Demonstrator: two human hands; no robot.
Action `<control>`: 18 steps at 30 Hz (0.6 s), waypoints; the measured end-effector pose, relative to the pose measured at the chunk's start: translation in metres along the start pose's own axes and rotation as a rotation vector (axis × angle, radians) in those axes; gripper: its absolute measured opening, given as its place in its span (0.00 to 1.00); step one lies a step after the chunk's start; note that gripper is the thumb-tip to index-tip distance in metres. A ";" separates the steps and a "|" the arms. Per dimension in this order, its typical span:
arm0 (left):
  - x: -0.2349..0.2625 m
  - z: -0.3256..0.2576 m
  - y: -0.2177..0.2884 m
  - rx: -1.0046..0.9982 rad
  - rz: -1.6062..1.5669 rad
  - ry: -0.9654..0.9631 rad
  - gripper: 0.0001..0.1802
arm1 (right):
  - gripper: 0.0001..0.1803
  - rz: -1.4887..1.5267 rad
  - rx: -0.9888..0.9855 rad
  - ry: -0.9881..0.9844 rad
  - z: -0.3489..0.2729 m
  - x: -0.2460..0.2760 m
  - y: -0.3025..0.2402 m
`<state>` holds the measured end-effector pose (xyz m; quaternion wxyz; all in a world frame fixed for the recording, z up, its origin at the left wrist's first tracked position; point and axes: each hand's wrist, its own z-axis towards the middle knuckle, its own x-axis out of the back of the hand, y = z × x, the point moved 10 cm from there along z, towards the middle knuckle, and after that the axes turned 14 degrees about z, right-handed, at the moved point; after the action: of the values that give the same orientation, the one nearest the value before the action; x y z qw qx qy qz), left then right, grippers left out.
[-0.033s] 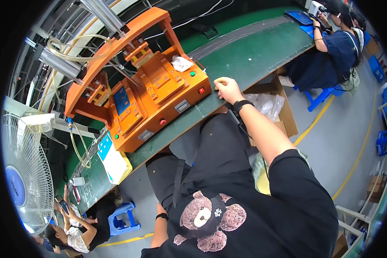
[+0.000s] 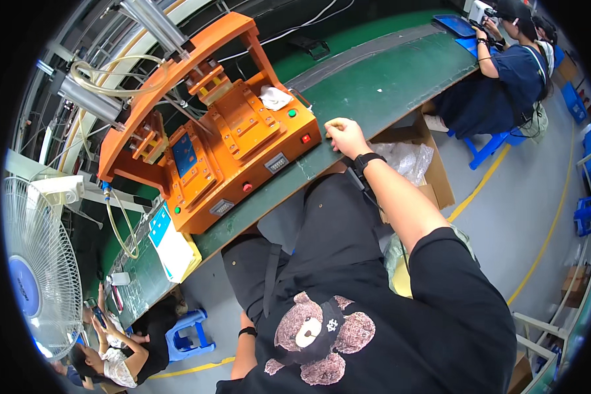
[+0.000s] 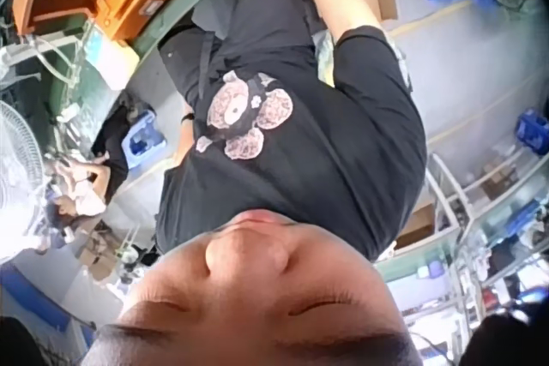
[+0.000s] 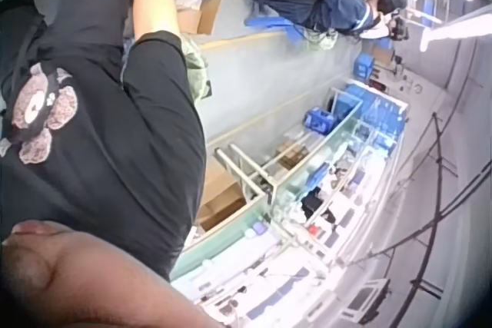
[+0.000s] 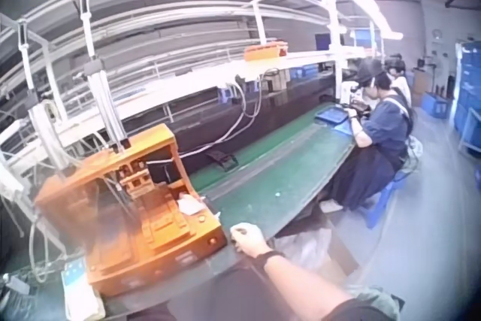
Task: The recorder is assembling electronic parts using a manual industrial press machine at a factory workstation.
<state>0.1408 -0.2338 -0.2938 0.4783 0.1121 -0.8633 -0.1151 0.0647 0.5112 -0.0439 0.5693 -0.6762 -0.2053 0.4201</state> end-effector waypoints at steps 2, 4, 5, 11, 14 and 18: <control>0.001 -0.005 -0.003 -0.025 0.019 0.004 0.15 | 0.11 -0.001 0.000 0.002 -0.001 0.000 0.000; 0.002 -0.004 -0.006 -0.050 0.035 0.010 0.15 | 0.11 -0.007 0.015 -0.001 -0.002 0.000 -0.002; 0.006 -0.001 -0.001 -0.064 0.041 0.016 0.15 | 0.11 -0.006 0.021 0.003 -0.001 0.002 -0.003; 0.007 0.014 0.032 -0.132 0.077 0.040 0.14 | 0.10 0.013 0.014 -0.020 0.003 0.002 -0.007; 0.006 0.016 0.038 -0.161 0.086 0.047 0.14 | 0.11 0.023 -0.003 -0.017 0.003 0.003 -0.006; 0.003 0.012 0.042 -0.199 0.086 0.064 0.14 | 0.11 0.027 -0.014 -0.022 0.003 -0.001 -0.006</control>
<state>0.1260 -0.1932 -0.2846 0.5188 0.0305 -0.8360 -0.1758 0.0630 0.5143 -0.0379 0.5566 -0.6781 -0.2054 0.4338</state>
